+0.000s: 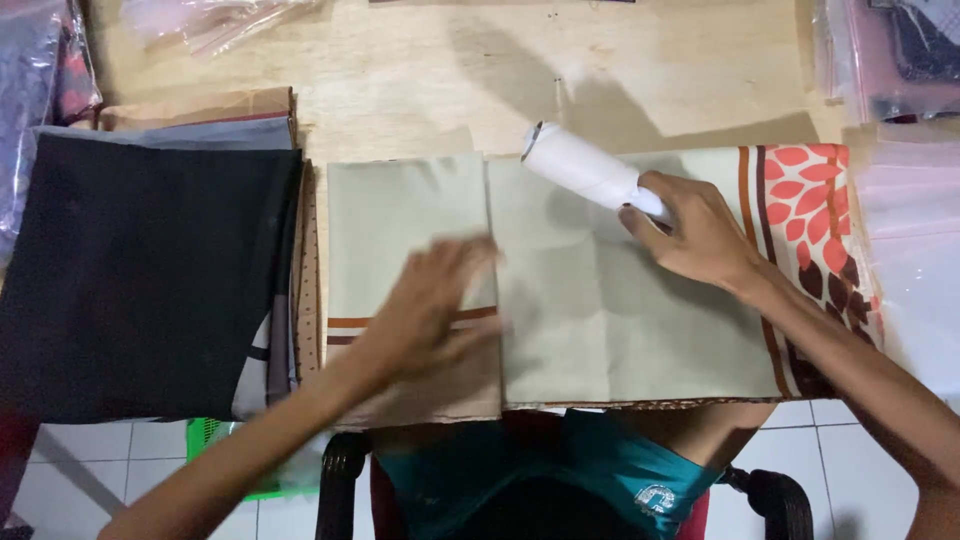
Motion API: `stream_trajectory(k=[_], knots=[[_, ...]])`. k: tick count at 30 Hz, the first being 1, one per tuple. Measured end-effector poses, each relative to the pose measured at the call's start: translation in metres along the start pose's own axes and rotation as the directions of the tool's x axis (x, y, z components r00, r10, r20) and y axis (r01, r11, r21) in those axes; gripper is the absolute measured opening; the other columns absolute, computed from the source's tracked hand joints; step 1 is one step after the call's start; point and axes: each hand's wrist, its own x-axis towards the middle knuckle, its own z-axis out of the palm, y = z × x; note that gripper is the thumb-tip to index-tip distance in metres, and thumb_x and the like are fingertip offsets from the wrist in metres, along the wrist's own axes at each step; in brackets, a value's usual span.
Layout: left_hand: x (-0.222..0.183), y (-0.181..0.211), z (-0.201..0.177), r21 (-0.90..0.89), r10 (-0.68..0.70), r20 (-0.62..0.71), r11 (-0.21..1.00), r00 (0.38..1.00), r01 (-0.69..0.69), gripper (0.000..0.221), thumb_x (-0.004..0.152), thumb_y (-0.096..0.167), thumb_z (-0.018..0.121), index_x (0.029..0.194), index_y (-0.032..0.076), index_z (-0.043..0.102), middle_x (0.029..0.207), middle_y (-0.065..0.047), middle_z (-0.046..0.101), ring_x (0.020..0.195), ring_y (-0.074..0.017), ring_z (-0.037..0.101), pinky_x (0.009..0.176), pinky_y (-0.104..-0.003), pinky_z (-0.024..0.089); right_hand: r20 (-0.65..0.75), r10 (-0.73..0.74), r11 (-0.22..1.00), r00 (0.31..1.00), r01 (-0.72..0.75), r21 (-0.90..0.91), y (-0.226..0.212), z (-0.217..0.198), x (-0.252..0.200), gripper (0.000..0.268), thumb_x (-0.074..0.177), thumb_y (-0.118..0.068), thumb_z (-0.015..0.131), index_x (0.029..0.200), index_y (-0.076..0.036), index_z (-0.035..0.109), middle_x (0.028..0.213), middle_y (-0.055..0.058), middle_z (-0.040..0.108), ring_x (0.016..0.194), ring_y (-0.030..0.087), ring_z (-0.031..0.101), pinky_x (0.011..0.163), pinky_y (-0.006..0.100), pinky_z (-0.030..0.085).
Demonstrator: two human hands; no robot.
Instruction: Using a lint roller to remove lint and debris from a piece of patterned fabric, including folding and unfolding the fabric to clean all sides.
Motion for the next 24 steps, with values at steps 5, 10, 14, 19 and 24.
stream_trajectory(k=[5,10,14,19,24], knots=[[0.035,-0.036,0.009,0.117,-0.171,0.021,0.979,0.985,0.167,0.11,0.083,0.08,0.06,0.156,0.002,0.033,0.162,-0.026,0.029,0.15,-0.05,0.025,0.117,-0.069,0.021,0.077,-0.005,0.991,0.997,0.015,-0.131,0.002,0.003,0.004,0.021,0.104,-0.014,0.051,0.115,-0.003,0.066,0.087,0.017,0.066,0.071,0.031,0.064,0.068,0.044,0.053],[0.031,-0.045,0.019,0.185,-0.134,0.053,0.975,0.99,0.123,0.122,0.08,0.092,0.049,0.159,0.001,0.031,0.167,-0.025,0.025,0.155,-0.0458,0.018,0.124,-0.063,0.01,0.166,-0.055,0.942,0.985,0.106,-0.319,0.013,0.011,0.003,0.036,0.109,-0.028,0.041,0.125,-0.005,0.063,0.094,0.016,0.064,0.079,0.034,0.068,0.07,0.044,0.055],[0.031,-0.044,0.016,0.216,-0.112,0.064,0.972,0.992,0.096,0.121,0.081,0.092,0.045,0.161,0.002,0.029,0.169,-0.024,0.023,0.156,-0.0445,0.017,0.124,-0.061,0.011,0.195,-0.069,0.871,0.978,0.154,-0.467,0.023,0.015,0.009,0.041,0.109,-0.036,0.036,0.132,-0.013,0.062,0.091,0.007,0.061,0.08,0.024,0.065,0.067,0.035,0.053],[0.035,-0.046,0.015,0.232,-0.111,0.075,0.968,0.991,0.091,0.12,0.082,0.092,0.044,0.16,0.002,0.03,0.168,-0.023,0.025,0.156,-0.0443,0.019,0.124,-0.062,0.013,0.199,-0.041,0.877,0.979,0.131,-0.463,0.016,0.008,0.013,0.042,0.109,-0.033,0.033,0.135,-0.012,0.059,0.092,0.008,0.06,0.081,0.025,0.064,0.067,0.036,0.052],[0.059,-0.099,0.021,0.169,-0.212,0.045,0.965,0.976,0.202,0.072,0.104,0.052,0.033,0.163,0.011,0.031,0.163,-0.017,0.036,0.15,-0.0389,0.034,0.12,-0.061,0.023,0.204,-0.132,0.824,0.97,0.222,-0.522,0.02,0.011,0.013,0.036,0.112,-0.035,0.037,0.137,-0.019,0.058,0.104,0.005,0.059,0.1,0.026,0.06,0.087,0.04,0.049]])
